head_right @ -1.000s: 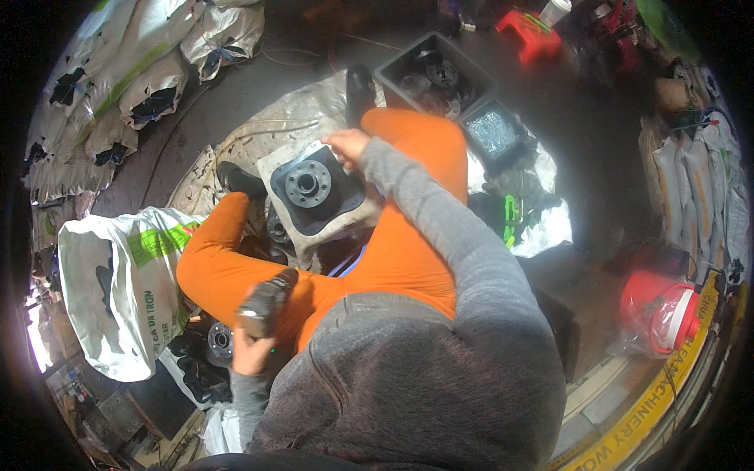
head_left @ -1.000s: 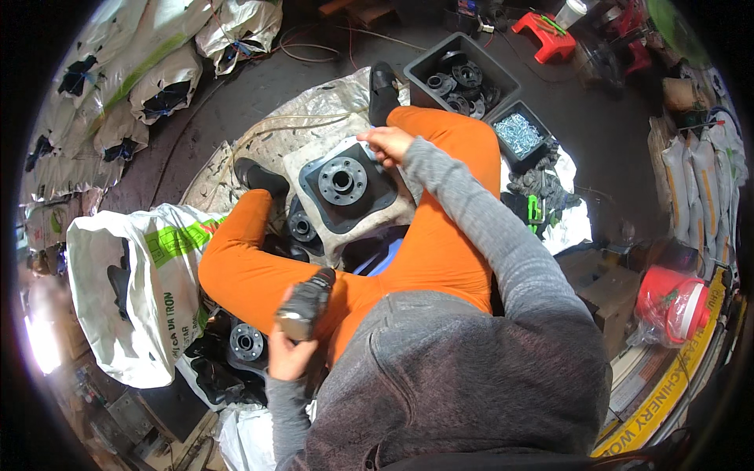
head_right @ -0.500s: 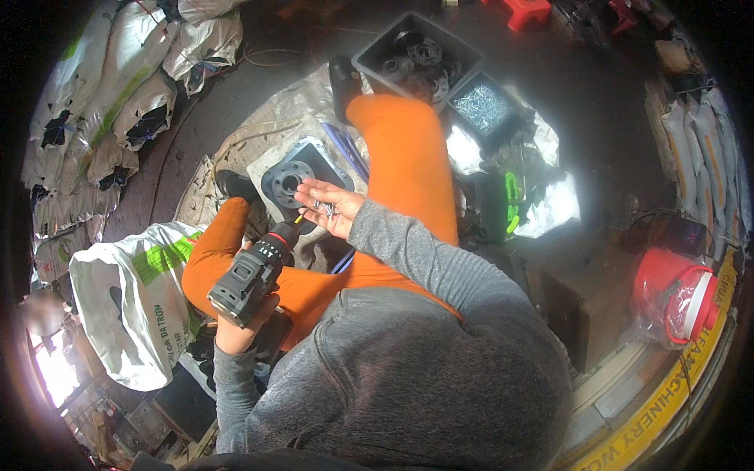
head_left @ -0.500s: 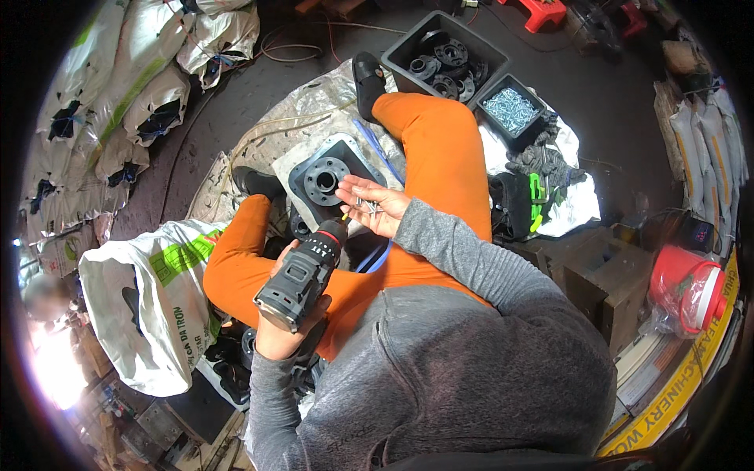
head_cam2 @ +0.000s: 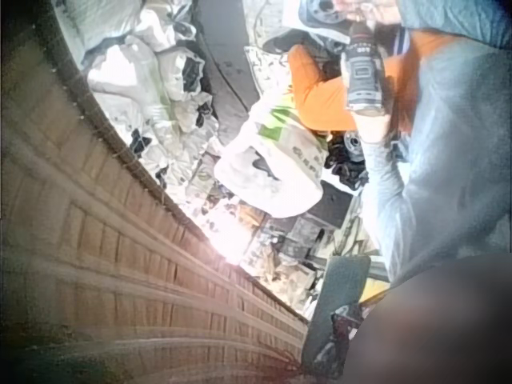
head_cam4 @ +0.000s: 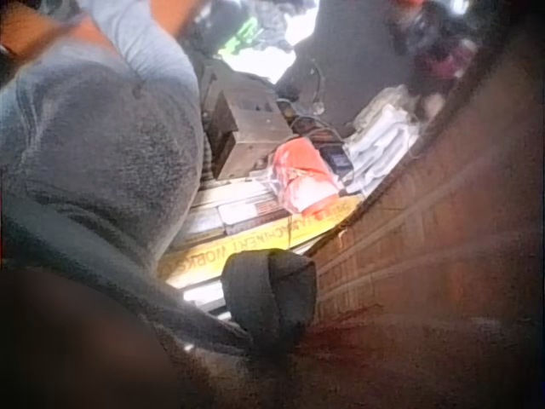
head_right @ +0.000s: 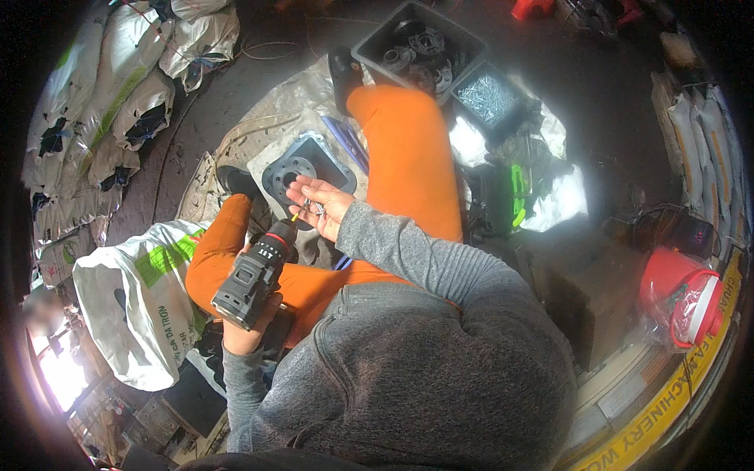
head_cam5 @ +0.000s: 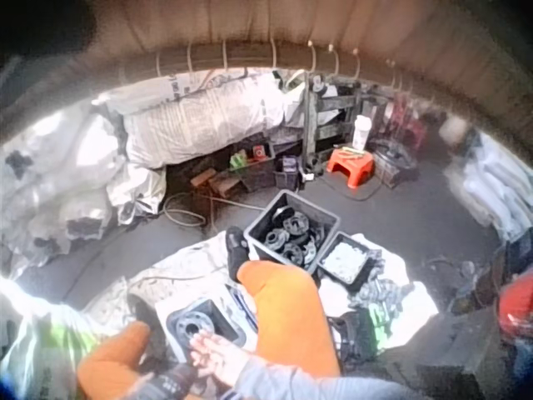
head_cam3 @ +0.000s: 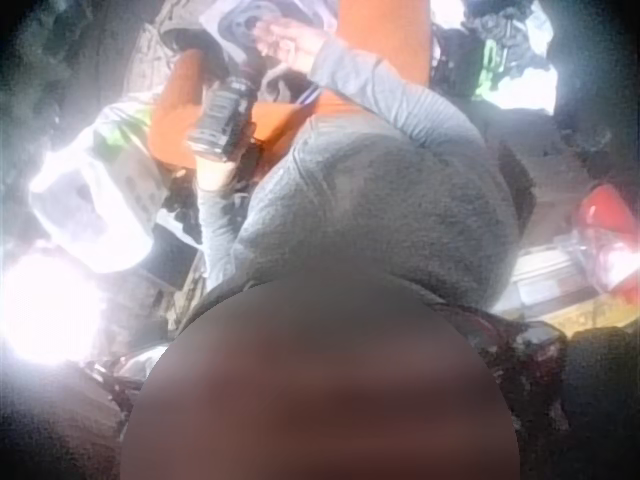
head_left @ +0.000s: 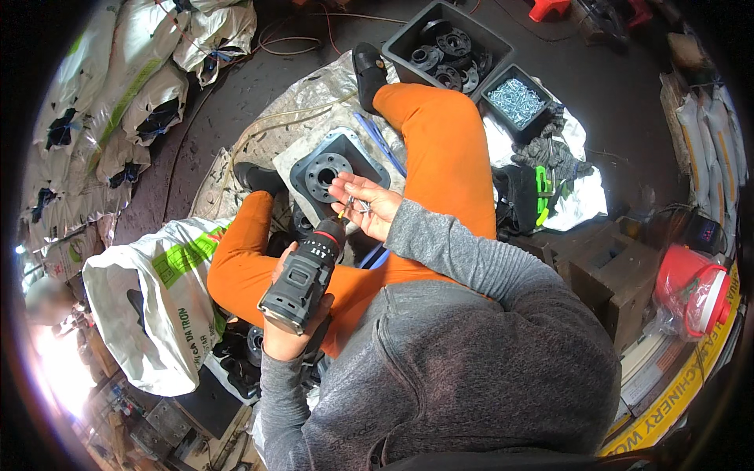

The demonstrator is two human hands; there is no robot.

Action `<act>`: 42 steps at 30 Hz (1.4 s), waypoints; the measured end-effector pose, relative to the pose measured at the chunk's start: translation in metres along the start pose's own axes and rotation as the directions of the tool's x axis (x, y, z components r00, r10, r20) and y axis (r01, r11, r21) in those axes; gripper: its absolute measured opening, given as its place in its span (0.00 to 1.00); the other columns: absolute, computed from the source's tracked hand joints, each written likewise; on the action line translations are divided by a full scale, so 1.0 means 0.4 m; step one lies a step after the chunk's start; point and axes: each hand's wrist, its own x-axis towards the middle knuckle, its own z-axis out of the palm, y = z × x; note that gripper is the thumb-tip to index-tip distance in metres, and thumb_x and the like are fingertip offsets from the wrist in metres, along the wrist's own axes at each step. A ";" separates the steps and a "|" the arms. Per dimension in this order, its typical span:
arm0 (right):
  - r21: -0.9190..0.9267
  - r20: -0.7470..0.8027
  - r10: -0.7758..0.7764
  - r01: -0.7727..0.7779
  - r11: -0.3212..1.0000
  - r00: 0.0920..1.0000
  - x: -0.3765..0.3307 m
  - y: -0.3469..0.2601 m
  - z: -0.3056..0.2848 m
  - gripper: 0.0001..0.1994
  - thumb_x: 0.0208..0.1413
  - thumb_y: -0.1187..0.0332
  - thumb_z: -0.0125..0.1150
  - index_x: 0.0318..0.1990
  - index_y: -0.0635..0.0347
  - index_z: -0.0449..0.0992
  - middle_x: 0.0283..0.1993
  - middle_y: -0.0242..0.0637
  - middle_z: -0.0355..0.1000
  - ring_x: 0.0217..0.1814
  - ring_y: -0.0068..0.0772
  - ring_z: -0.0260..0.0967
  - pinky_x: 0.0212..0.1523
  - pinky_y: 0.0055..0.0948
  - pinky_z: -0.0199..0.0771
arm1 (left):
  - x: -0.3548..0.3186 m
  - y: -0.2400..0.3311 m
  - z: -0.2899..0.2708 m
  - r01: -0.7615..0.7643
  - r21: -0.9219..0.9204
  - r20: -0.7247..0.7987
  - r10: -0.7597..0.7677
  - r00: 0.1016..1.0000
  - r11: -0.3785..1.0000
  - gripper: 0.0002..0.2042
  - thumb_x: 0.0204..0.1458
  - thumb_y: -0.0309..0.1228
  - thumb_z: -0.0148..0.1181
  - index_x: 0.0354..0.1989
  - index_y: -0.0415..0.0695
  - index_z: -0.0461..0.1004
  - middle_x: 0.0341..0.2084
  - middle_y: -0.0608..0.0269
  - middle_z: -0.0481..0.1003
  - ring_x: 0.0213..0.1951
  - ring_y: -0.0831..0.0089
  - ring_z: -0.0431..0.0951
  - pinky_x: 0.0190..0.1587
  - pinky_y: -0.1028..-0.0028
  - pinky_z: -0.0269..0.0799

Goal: The person sits on the floor and uses a cordless impact driver to fasten screws into a black mechanical housing. They repeatedly pick up screws, align them, and drive them into place, then place the assembled unit into a white bag.

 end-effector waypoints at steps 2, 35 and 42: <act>0.007 -0.042 -0.036 0.036 0.999 0.998 0.004 0.010 0.003 0.13 0.59 0.75 0.54 0.52 0.60 0.68 0.50 0.37 0.71 0.53 0.32 0.70 0.52 0.36 0.76 | -0.007 0.008 0.006 0.045 0.106 0.009 -0.046 0.999 0.993 0.38 0.39 0.28 0.70 0.62 0.41 0.59 0.50 0.52 0.72 0.48 0.61 0.76 0.51 0.67 0.70; -0.746 -0.096 -0.421 0.215 0.630 0.902 0.243 0.006 -0.147 0.23 0.49 0.55 0.68 0.41 0.71 0.77 0.37 0.40 0.77 0.38 0.28 0.72 0.44 0.26 0.70 | 0.251 -0.135 -0.135 0.326 0.140 0.135 -0.344 0.929 0.935 0.17 0.47 0.28 0.66 0.47 0.39 0.73 0.36 0.60 0.76 0.34 0.73 0.73 0.37 0.73 0.66; -0.734 -0.086 -0.481 0.271 0.622 0.872 0.244 0.028 -0.136 0.19 0.51 0.56 0.65 0.36 0.67 0.78 0.31 0.37 0.77 0.34 0.25 0.70 0.39 0.25 0.69 | 0.318 -0.100 -0.157 0.359 0.192 0.276 -0.402 0.873 0.913 0.19 0.46 0.29 0.67 0.47 0.38 0.73 0.40 0.57 0.78 0.42 0.66 0.78 0.46 0.69 0.72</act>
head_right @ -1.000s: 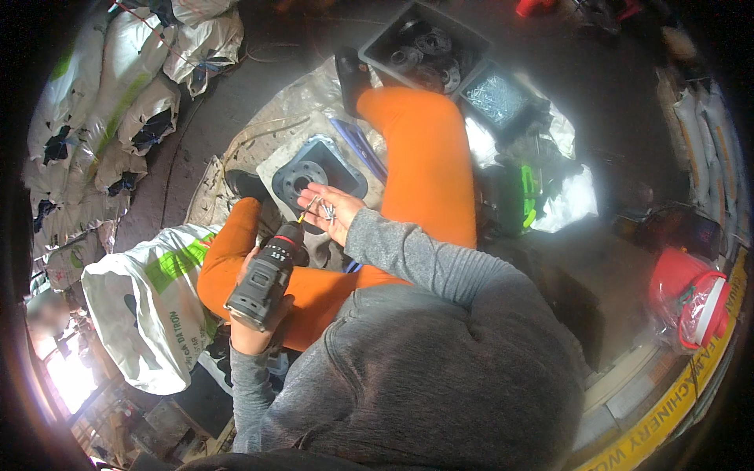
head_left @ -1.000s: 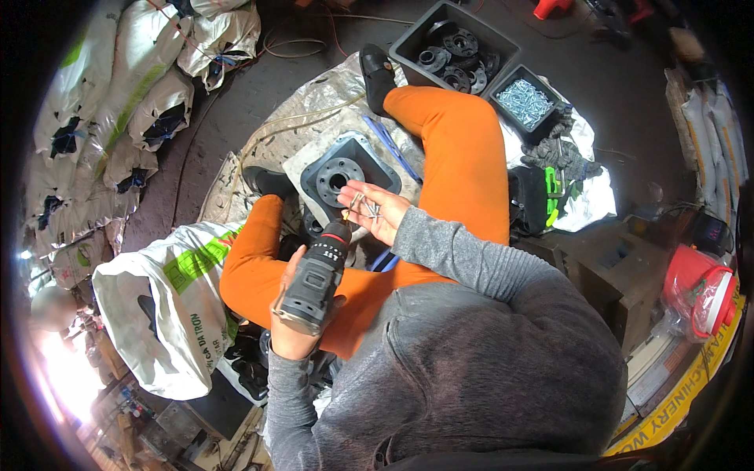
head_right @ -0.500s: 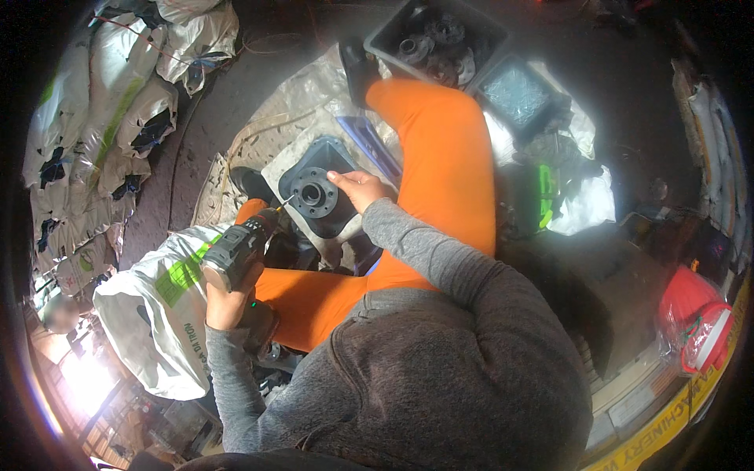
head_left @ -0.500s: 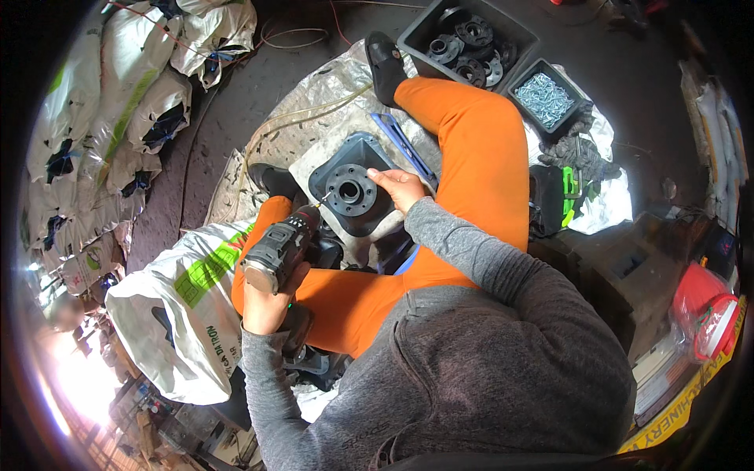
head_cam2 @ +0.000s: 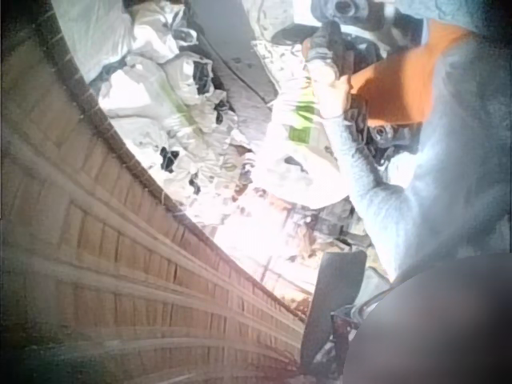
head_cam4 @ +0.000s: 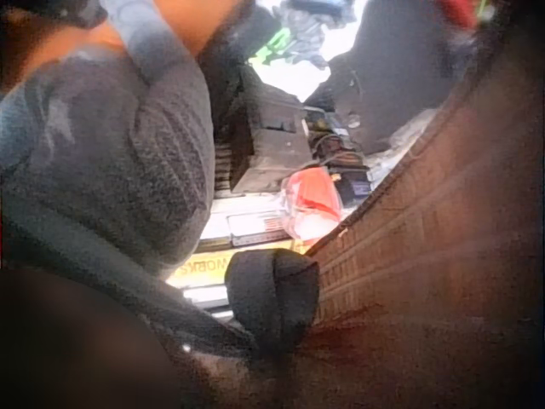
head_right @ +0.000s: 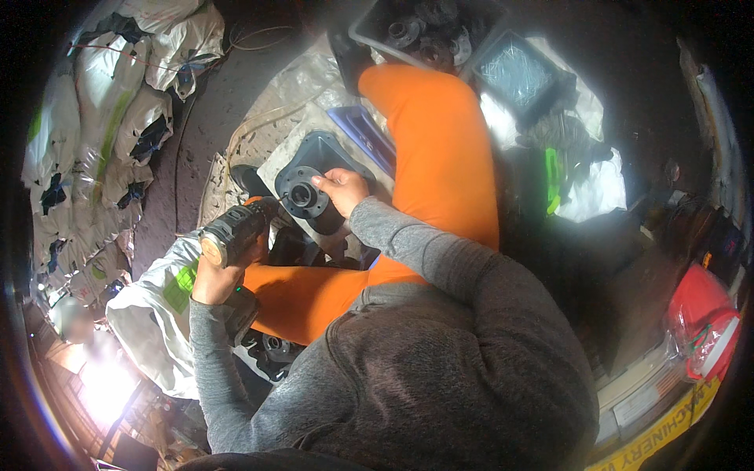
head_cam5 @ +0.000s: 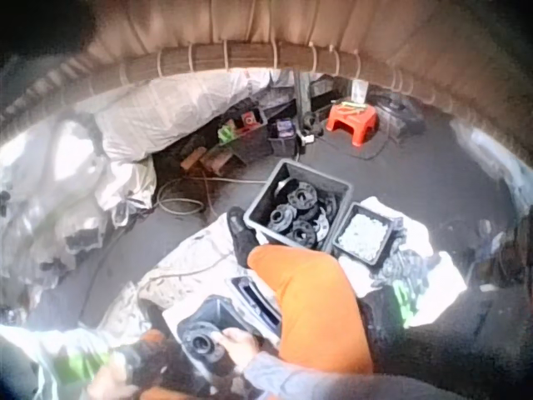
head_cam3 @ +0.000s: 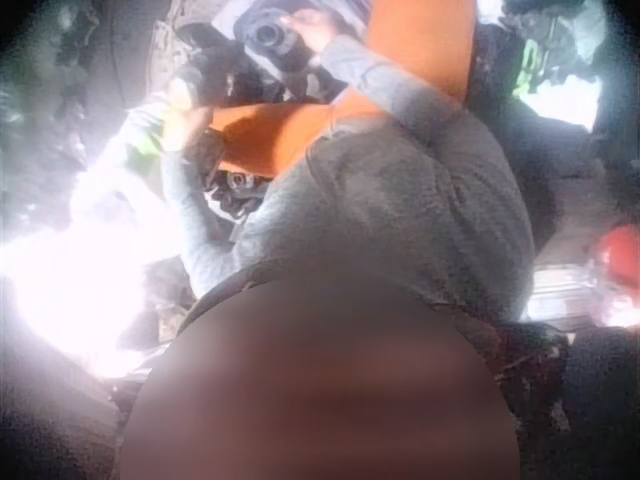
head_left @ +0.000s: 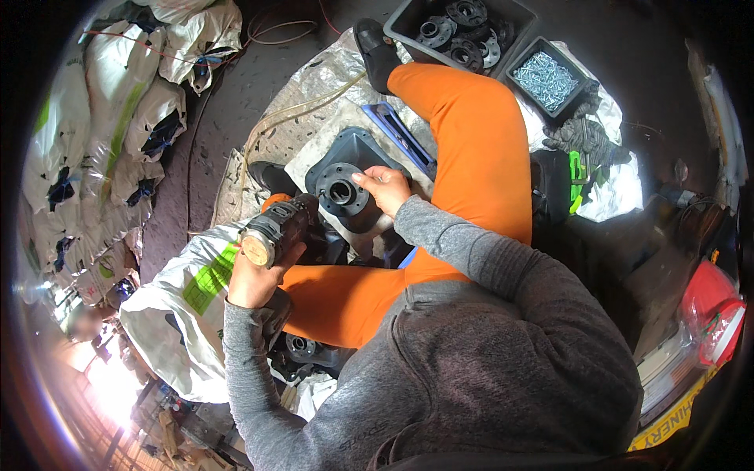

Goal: The person sits on the floor and uses a cordless impact driver to fasten screws into a black mechanical housing. They repeatedly pick up screws, align them, and drive them into place, then place the assembled unit into a white bag.

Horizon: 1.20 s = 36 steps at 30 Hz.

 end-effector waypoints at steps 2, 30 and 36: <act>-0.009 -0.026 -0.024 0.024 1.000 0.999 0.003 -0.002 0.011 0.19 0.50 0.56 0.66 0.35 0.66 0.78 0.31 0.38 0.77 0.32 0.26 0.71 0.38 0.26 0.70 | 0.004 0.006 0.000 0.032 0.023 -0.002 -0.032 0.999 0.999 0.18 0.46 0.28 0.67 0.46 0.39 0.73 0.37 0.60 0.77 0.37 0.70 0.76 0.40 0.72 0.70; -0.377 -0.085 -0.184 0.140 0.916 0.979 0.008 0.016 -0.008 0.19 0.49 0.54 0.66 0.35 0.64 0.78 0.30 0.41 0.76 0.32 0.34 0.74 0.37 0.31 0.72 | -0.020 0.025 0.047 -0.013 -0.128 -0.180 -0.010 0.984 0.992 0.18 0.47 0.25 0.66 0.47 0.36 0.72 0.40 0.61 0.77 0.43 0.69 0.76 0.47 0.71 0.70; 0.137 -0.036 0.261 -0.254 0.957 0.965 -0.026 -0.053 -0.079 0.18 0.57 0.61 0.57 0.53 0.55 0.72 0.34 0.30 0.71 0.35 0.22 0.69 0.35 0.26 0.71 | -0.207 0.028 0.078 0.027 -0.220 -0.223 -0.078 0.972 0.975 0.14 0.46 0.23 0.64 0.43 0.38 0.72 0.29 0.65 0.75 0.22 0.79 0.70 0.22 0.78 0.65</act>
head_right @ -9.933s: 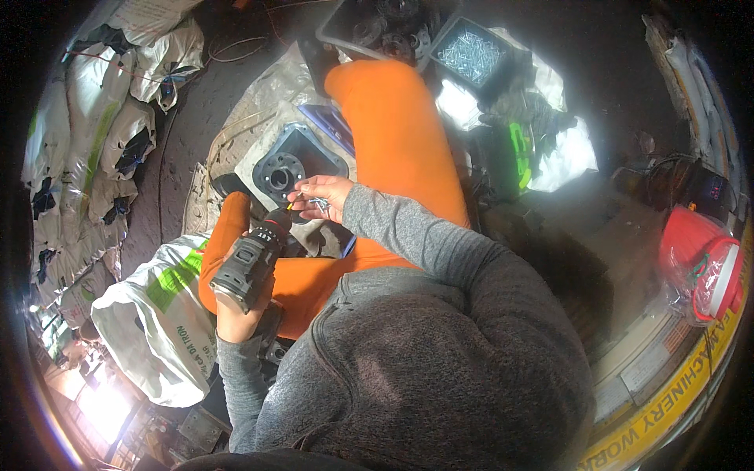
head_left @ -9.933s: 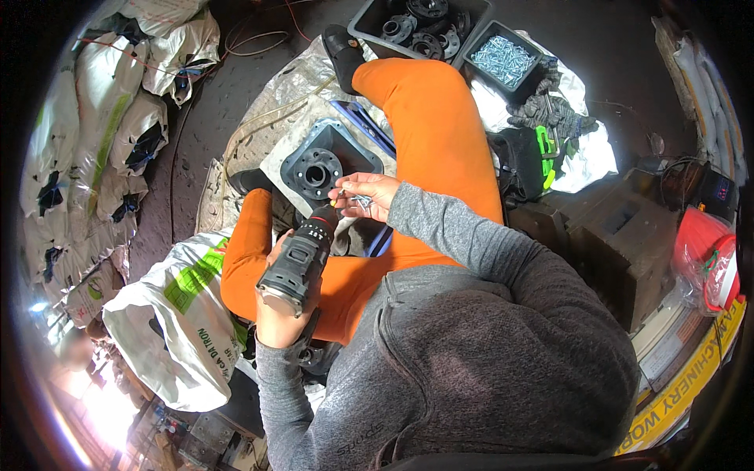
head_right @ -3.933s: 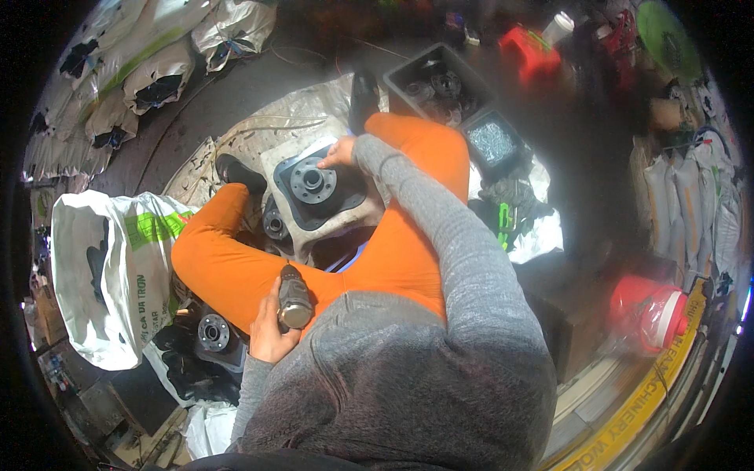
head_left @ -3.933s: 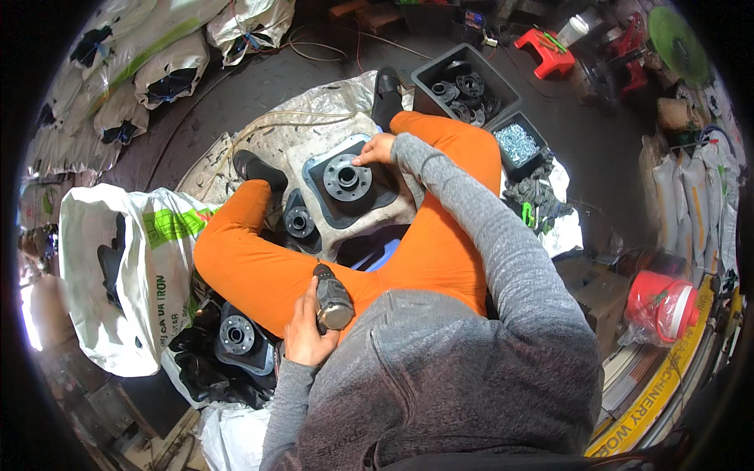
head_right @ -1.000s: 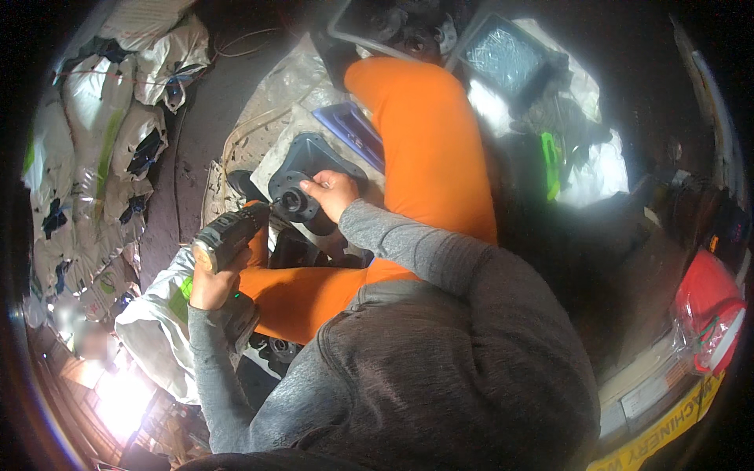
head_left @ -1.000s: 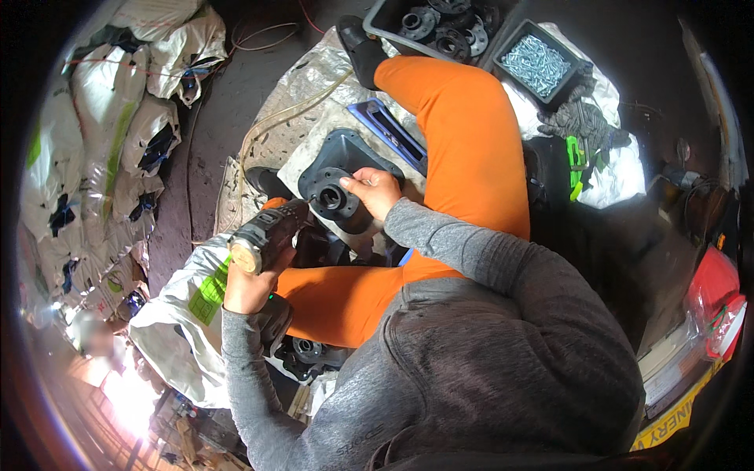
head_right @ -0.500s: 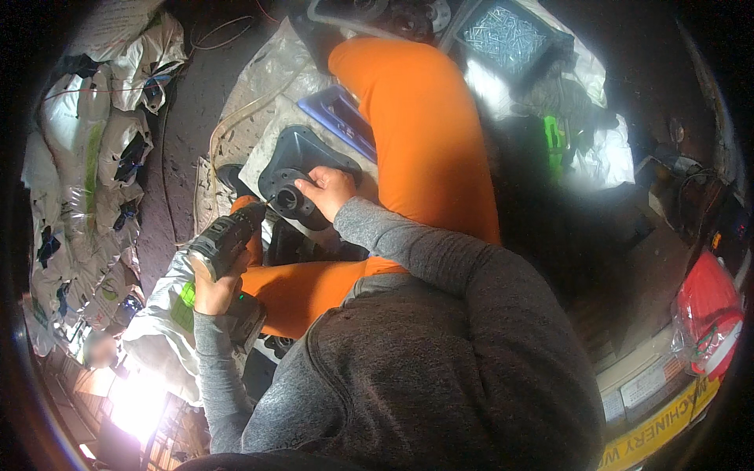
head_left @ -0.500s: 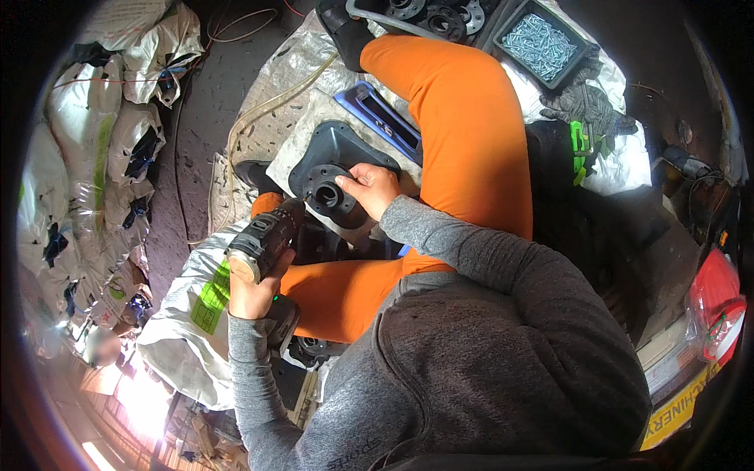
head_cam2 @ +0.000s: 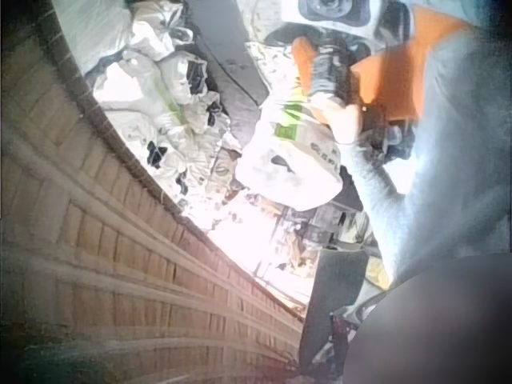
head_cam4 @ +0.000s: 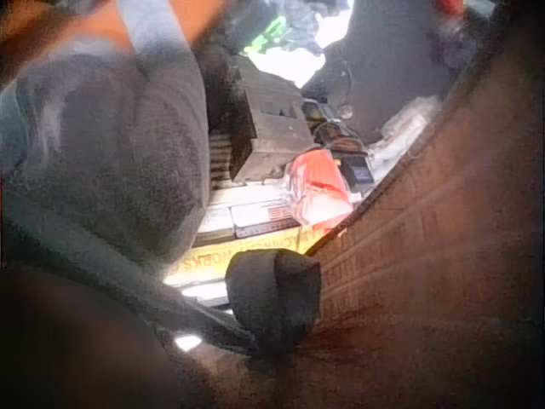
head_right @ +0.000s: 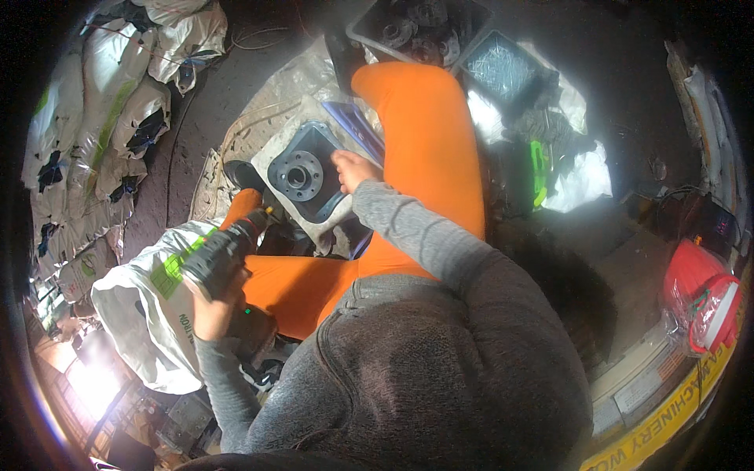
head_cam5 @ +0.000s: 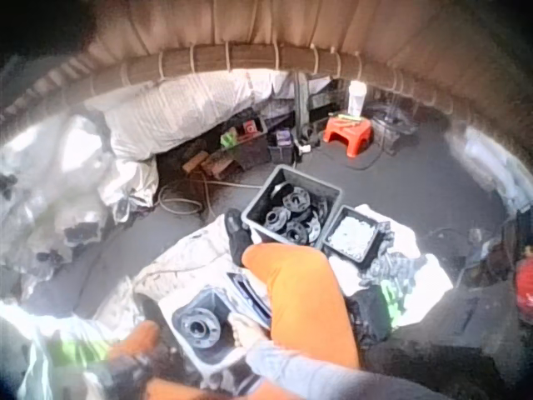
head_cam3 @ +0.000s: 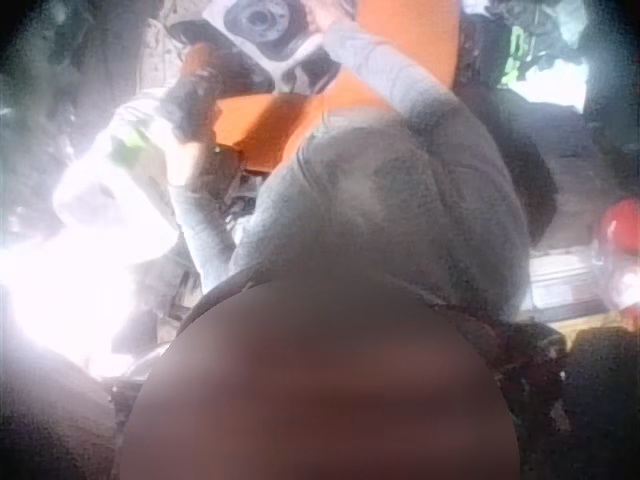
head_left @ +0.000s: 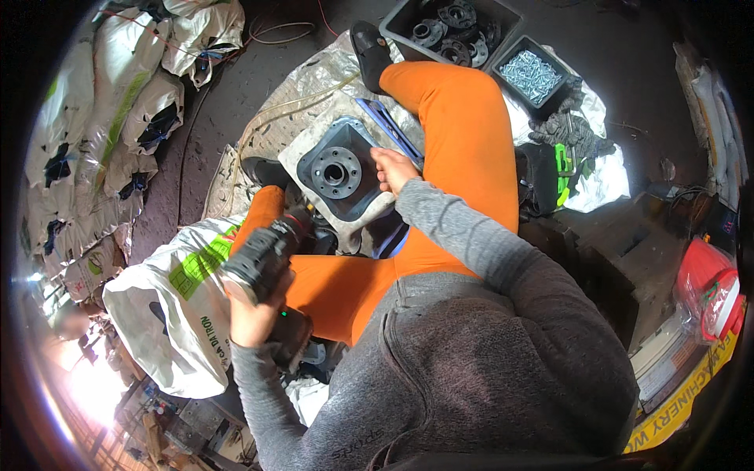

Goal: The person sits on the floor and uses a cordless impact driver to fasten screws into a black mechanical housing. They repeatedly pick up screws, align them, and drive them into place, then place the assembled unit into a white bag.

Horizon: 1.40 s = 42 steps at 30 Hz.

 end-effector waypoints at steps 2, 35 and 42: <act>0.219 0.150 0.063 -0.095 0.971 0.987 -0.055 -0.010 -0.034 0.17 0.60 0.67 0.49 0.57 0.56 0.68 0.36 0.31 0.69 0.36 0.26 0.70 0.36 0.28 0.73 | -0.054 -0.019 0.023 0.077 -0.214 0.074 -0.062 0.995 0.974 0.14 0.46 0.24 0.65 0.42 0.39 0.73 0.29 0.66 0.74 0.20 0.82 0.70 0.20 0.80 0.66; 0.535 0.328 0.288 -0.428 0.728 0.900 -0.225 0.005 0.021 0.15 0.61 0.75 0.51 0.55 0.62 0.67 0.52 0.40 0.70 0.56 0.33 0.69 0.53 0.33 0.76 | -0.095 -0.042 0.146 -0.303 0.251 0.139 0.275 0.951 0.919 0.38 0.40 0.32 0.71 0.63 0.46 0.59 0.43 0.52 0.77 0.41 0.59 0.81 0.43 0.66 0.76; 0.473 0.362 0.231 -0.391 0.790 0.903 -0.195 0.035 0.016 0.13 0.63 0.72 0.48 0.54 0.65 0.66 0.49 0.43 0.71 0.54 0.36 0.70 0.47 0.34 0.77 | -0.063 -0.077 0.080 -0.366 0.212 0.136 0.343 0.929 0.906 0.33 0.41 0.29 0.70 0.59 0.43 0.65 0.52 0.49 0.71 0.52 0.59 0.74 0.56 0.65 0.67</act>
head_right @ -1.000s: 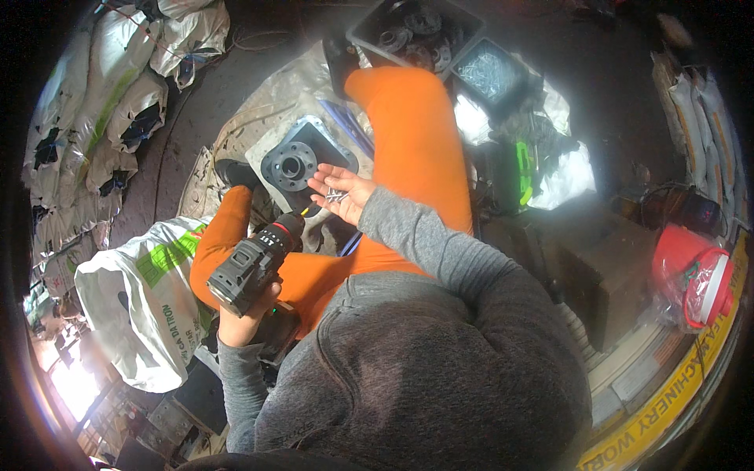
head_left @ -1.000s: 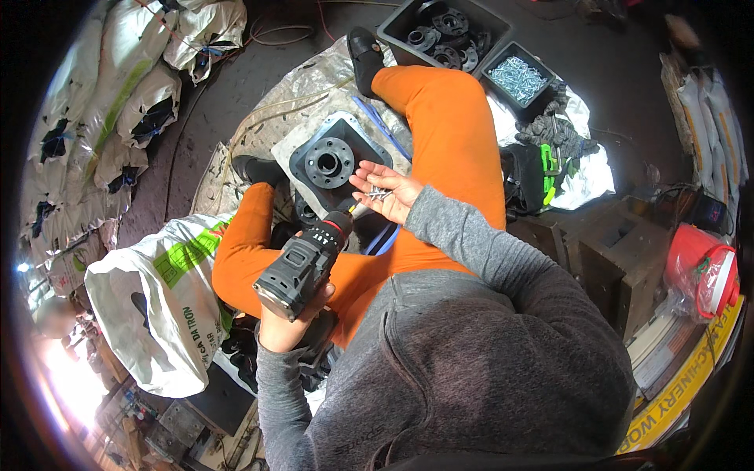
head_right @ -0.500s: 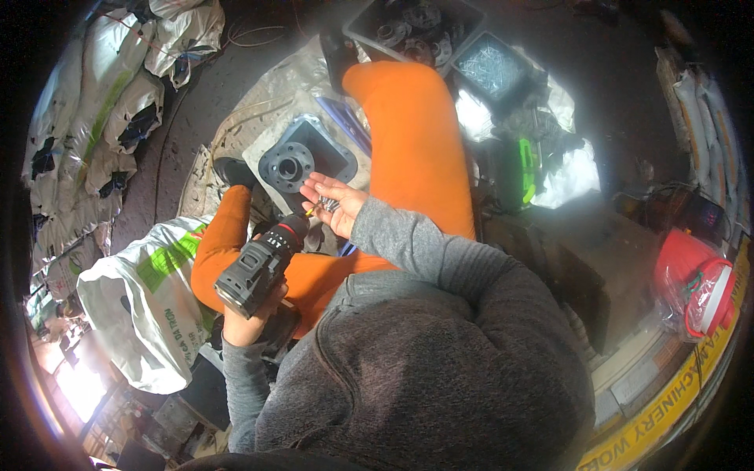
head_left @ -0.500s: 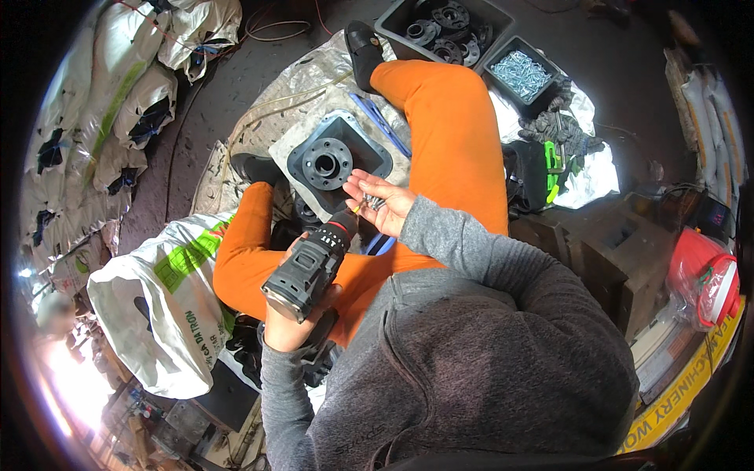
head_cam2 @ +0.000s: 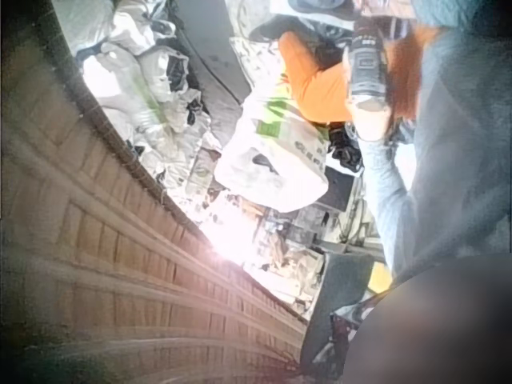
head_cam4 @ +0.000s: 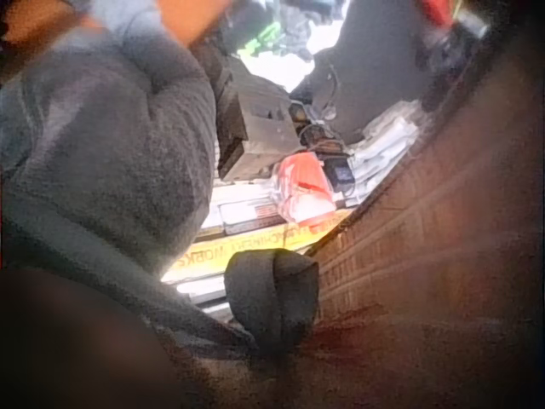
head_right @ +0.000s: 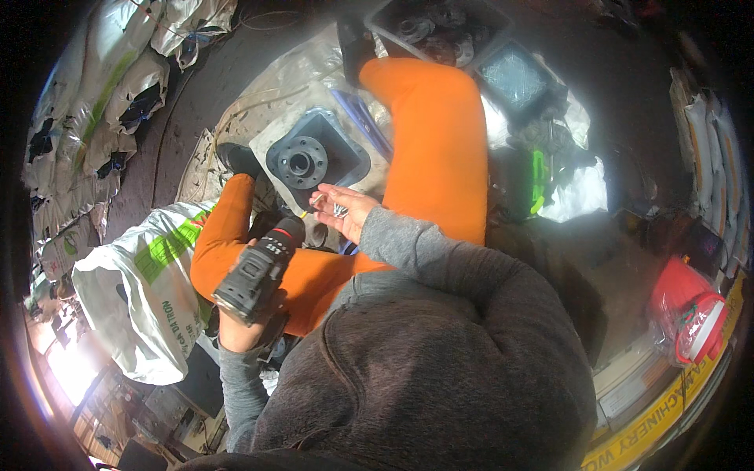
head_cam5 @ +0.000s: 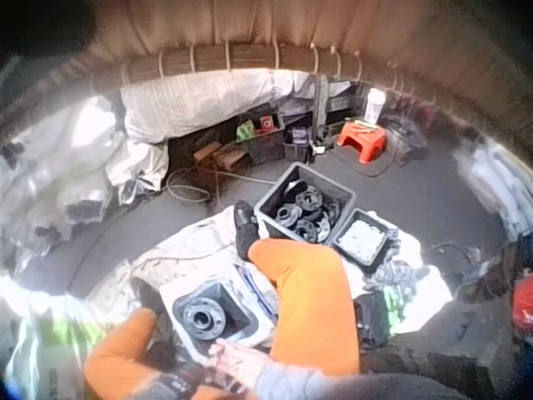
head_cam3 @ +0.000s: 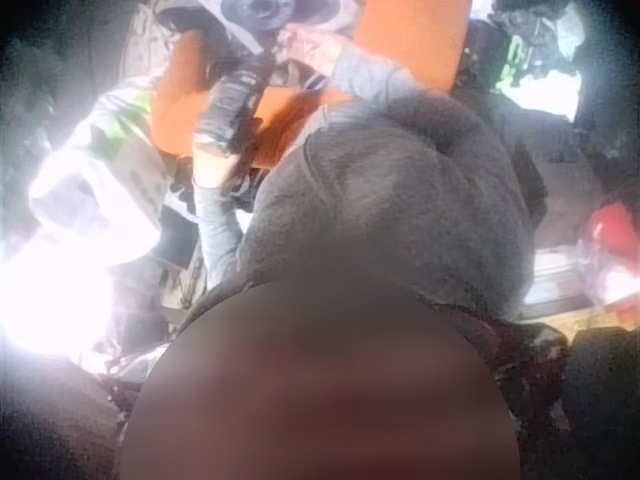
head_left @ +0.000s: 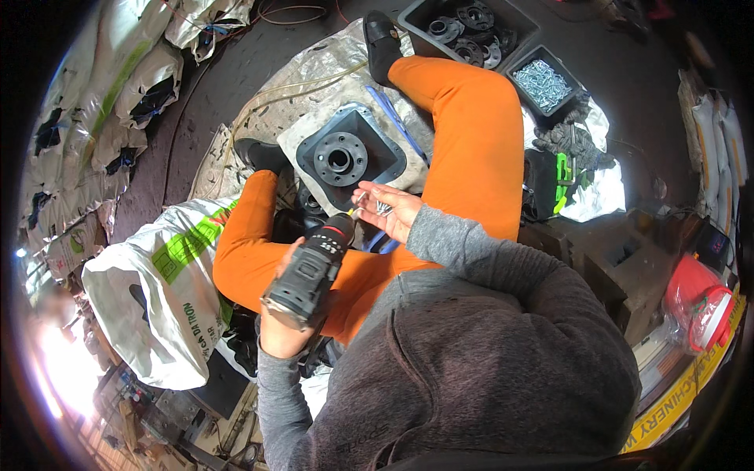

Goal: The person sits on the floor and uses a cordless impact driver to fasten screws into a black mechanical housing. They repeatedly pick up screws, align them, and drive them into place, then place the assembled unit into a white bag.

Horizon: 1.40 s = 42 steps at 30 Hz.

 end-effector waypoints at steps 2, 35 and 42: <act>-0.127 -0.063 -0.051 0.043 0.991 0.997 0.010 -0.015 -0.016 0.13 0.63 0.71 0.48 0.53 0.64 0.68 0.41 0.34 0.70 0.43 0.25 0.71 0.44 0.27 0.77 | 0.006 -0.015 -0.023 0.110 -0.153 0.002 -0.111 0.994 0.982 0.31 0.41 0.28 0.69 0.57 0.41 0.66 0.54 0.49 0.69 0.56 0.58 0.69 0.60 0.64 0.62; -0.416 -0.204 -0.249 0.147 0.897 0.947 0.129 -0.086 0.041 0.15 0.54 0.64 0.65 0.42 0.68 0.76 0.38 0.36 0.76 0.39 0.22 0.70 0.43 0.22 0.71 | 0.285 0.004 -0.079 0.129 0.122 0.272 -0.158 0.949 0.984 0.29 0.43 0.30 0.69 0.55 0.41 0.66 0.50 0.55 0.73 0.48 0.63 0.77 0.49 0.71 0.72; -0.493 -0.177 -0.295 0.175 0.852 0.939 0.141 -0.075 0.018 0.15 0.54 0.63 0.64 0.41 0.68 0.76 0.37 0.36 0.76 0.38 0.23 0.70 0.43 0.23 0.69 | 0.290 -0.029 -0.070 0.064 0.114 0.297 -0.095 0.950 0.991 0.25 0.43 0.30 0.68 0.51 0.41 0.70 0.47 0.55 0.74 0.44 0.61 0.78 0.48 0.69 0.72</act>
